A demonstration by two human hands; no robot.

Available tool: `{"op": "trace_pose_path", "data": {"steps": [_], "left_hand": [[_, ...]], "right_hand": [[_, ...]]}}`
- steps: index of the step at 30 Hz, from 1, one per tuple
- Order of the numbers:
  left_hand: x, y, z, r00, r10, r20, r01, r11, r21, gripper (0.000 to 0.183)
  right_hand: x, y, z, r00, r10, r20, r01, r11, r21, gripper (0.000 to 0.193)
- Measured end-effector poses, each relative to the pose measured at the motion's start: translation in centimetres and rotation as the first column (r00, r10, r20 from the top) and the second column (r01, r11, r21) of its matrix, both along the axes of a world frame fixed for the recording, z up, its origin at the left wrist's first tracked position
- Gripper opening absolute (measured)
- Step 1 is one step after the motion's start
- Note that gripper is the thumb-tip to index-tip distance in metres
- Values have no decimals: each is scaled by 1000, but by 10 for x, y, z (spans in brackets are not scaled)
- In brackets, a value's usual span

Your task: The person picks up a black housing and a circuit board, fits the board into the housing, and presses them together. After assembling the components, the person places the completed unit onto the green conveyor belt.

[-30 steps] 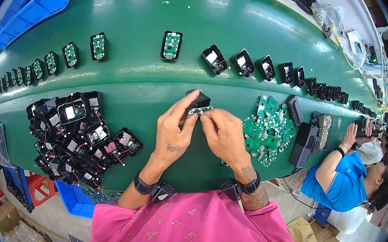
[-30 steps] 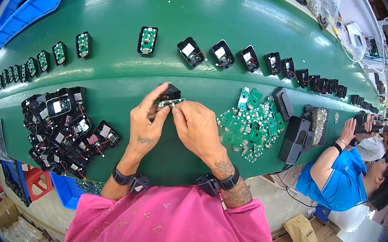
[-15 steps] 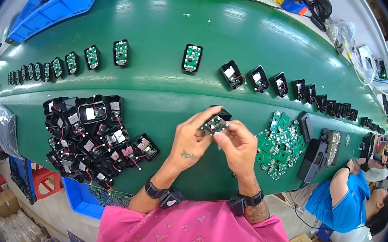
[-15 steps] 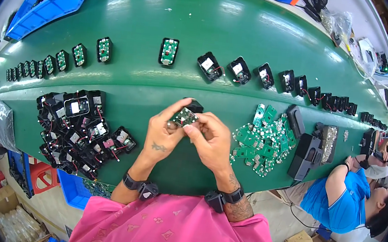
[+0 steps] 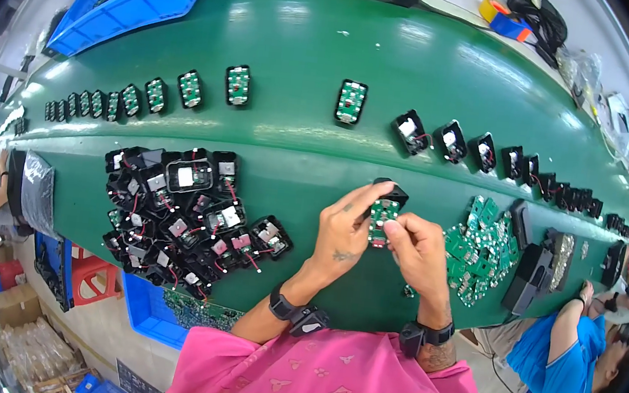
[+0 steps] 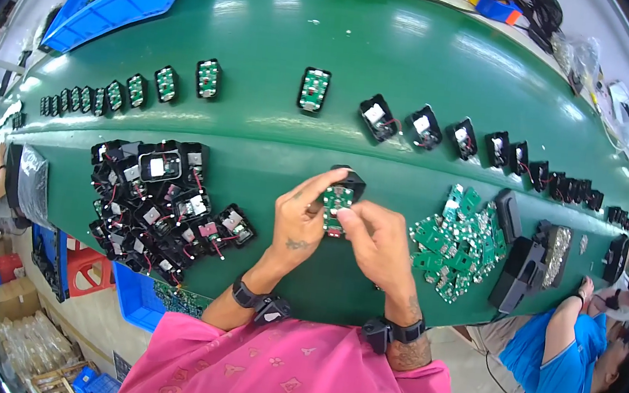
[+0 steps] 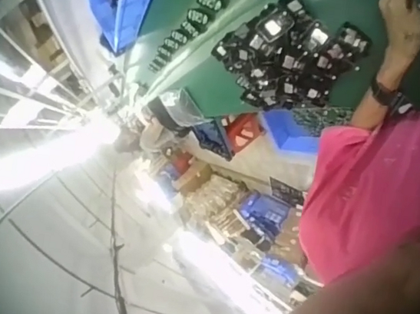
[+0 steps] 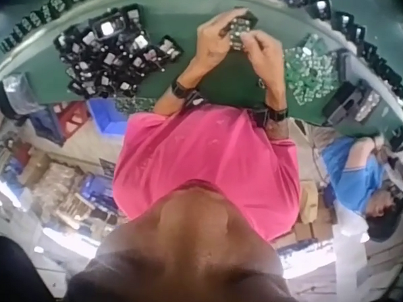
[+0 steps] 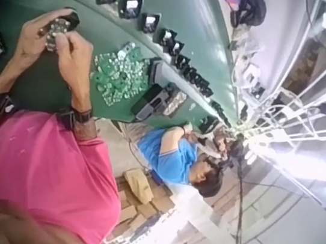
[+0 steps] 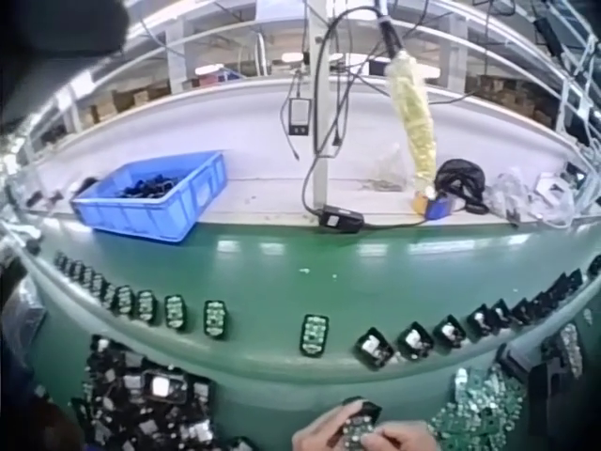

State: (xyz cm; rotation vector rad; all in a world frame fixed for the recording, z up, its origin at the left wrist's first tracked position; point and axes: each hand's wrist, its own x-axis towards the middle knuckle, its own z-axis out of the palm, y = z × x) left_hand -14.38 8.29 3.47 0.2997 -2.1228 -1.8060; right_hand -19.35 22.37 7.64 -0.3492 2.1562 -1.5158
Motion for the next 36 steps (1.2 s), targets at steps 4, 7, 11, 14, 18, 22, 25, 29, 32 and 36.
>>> {"op": "trace_pose_path", "data": {"steps": [4,7,11,14,18,22,25,29,32,36], "left_hand": [[1,-2,5,997,68,47,-67,998,-14,46],[-3,-3,3,999,30,26,-29,999,-41,44],[-3,-10,-3,983,-135,122,90,943,320,49],[-4,-9,-2,986,-158,60,99,826,555,46],[-2,-4,-3,988,-127,88,60,840,539,34],[0,-1,-3,979,-87,184,-28,838,545,27],[1,0,-6,976,-95,195,-23,850,527,26],[2,0,-5,979,-62,195,-43,867,496,24],[1,5,-13,997,64,46,-76,934,350,23],[2,-7,-19,987,158,14,-157,961,229,28]], "right_hand": [[-1,-4,-5,995,-27,-92,31,998,45,24],[-2,-7,-9,983,-82,-161,92,994,56,25],[-5,-9,-10,976,-83,-202,109,987,117,26],[-7,-10,-8,966,-97,-241,135,980,143,29],[-5,-8,-18,940,8,-340,81,966,247,26],[1,-15,-26,944,-108,-312,169,970,173,17],[5,-22,-26,977,-143,-157,139,990,-34,28],[3,-26,-24,979,-109,-175,107,994,-20,31],[3,-30,-33,952,-97,-291,88,995,-45,30],[-5,-45,-26,945,-20,-327,14,1000,-22,30]]}}
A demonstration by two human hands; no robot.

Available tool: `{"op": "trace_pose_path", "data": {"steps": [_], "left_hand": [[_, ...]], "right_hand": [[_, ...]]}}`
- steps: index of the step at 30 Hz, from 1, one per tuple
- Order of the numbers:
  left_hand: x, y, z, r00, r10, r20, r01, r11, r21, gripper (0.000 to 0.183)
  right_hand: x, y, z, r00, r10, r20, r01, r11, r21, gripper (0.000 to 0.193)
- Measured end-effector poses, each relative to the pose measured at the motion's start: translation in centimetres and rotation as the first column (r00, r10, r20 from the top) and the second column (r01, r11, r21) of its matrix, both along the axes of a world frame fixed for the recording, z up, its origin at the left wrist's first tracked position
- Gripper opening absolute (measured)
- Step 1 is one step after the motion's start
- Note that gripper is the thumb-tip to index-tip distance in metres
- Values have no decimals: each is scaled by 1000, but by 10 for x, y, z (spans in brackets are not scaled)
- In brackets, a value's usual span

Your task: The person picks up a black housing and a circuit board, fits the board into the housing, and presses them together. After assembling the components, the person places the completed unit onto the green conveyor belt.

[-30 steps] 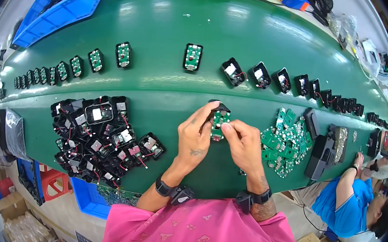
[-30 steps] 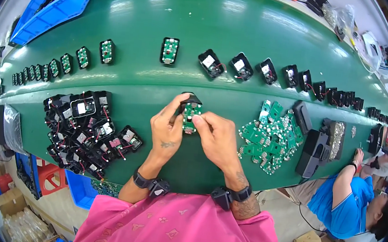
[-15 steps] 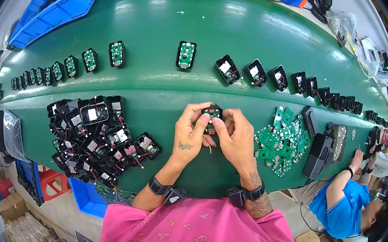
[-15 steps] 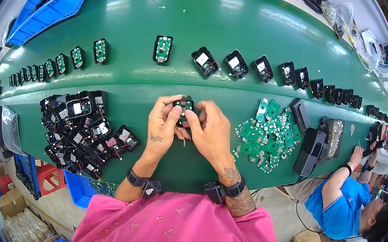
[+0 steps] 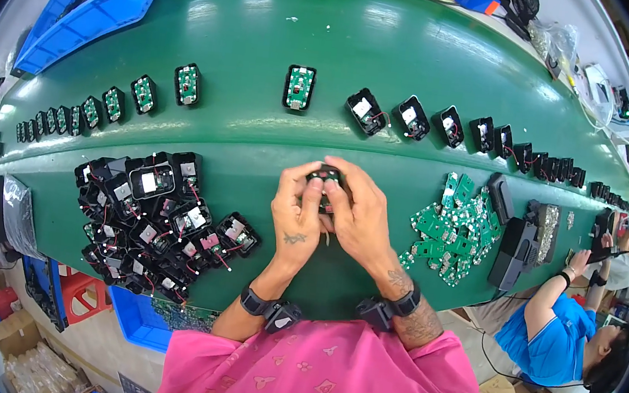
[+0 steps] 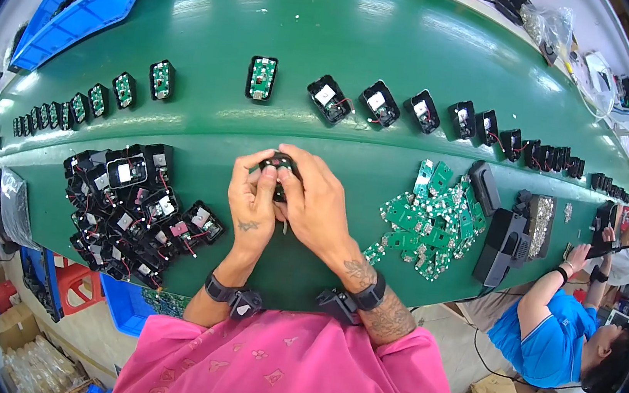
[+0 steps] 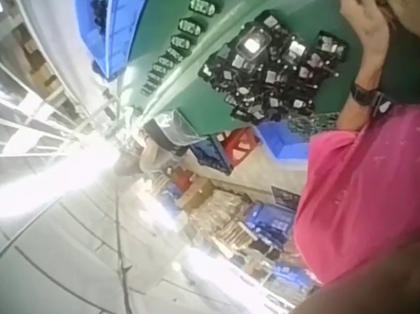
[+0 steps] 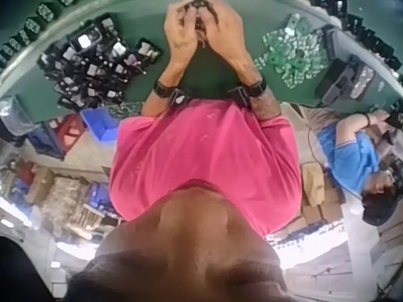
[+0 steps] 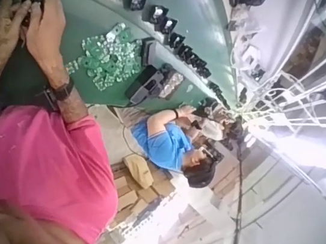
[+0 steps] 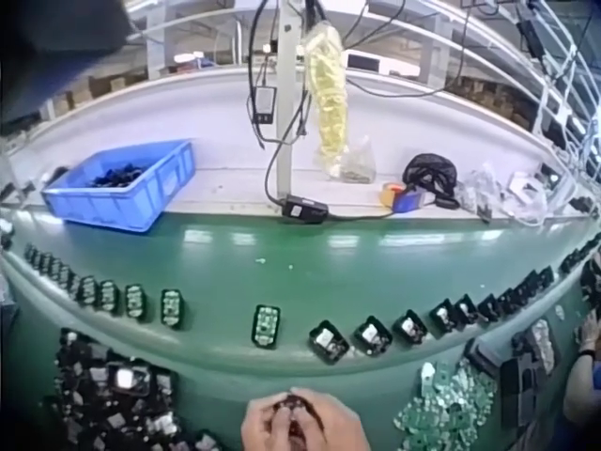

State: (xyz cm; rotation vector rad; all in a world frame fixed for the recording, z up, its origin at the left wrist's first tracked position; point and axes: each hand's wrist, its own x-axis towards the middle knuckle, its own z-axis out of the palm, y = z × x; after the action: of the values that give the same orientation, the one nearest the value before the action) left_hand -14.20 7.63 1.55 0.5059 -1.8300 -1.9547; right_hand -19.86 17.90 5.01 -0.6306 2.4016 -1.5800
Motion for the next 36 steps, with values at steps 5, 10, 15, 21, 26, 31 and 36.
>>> {"op": "trace_pose_path", "data": {"steps": [5,10,15,21,26,31,36], "left_hand": [[-7,-6,16,992,103,78,-120,958,262,46],[-5,-9,3,987,154,53,-161,968,191,39],[-5,-10,-1,992,119,33,-123,933,338,25],[-3,-9,9,994,78,79,-99,944,315,26],[-5,-8,8,992,-12,128,-24,961,275,54],[-6,-8,19,989,-76,123,85,994,-70,107],[-8,-5,8,990,-136,31,139,978,-156,78]], "right_hand": [[-58,-33,19,973,123,-197,-92,982,162,30],[-98,-133,20,967,211,-143,-170,952,254,30],[-113,-178,10,956,255,-147,-146,845,515,21],[-116,-87,71,885,280,-372,66,716,695,48],[-119,-31,50,920,364,-148,-33,447,894,56],[-88,-20,43,934,356,-17,-244,672,699,48],[-53,15,48,941,334,52,-314,803,507,45]]}}
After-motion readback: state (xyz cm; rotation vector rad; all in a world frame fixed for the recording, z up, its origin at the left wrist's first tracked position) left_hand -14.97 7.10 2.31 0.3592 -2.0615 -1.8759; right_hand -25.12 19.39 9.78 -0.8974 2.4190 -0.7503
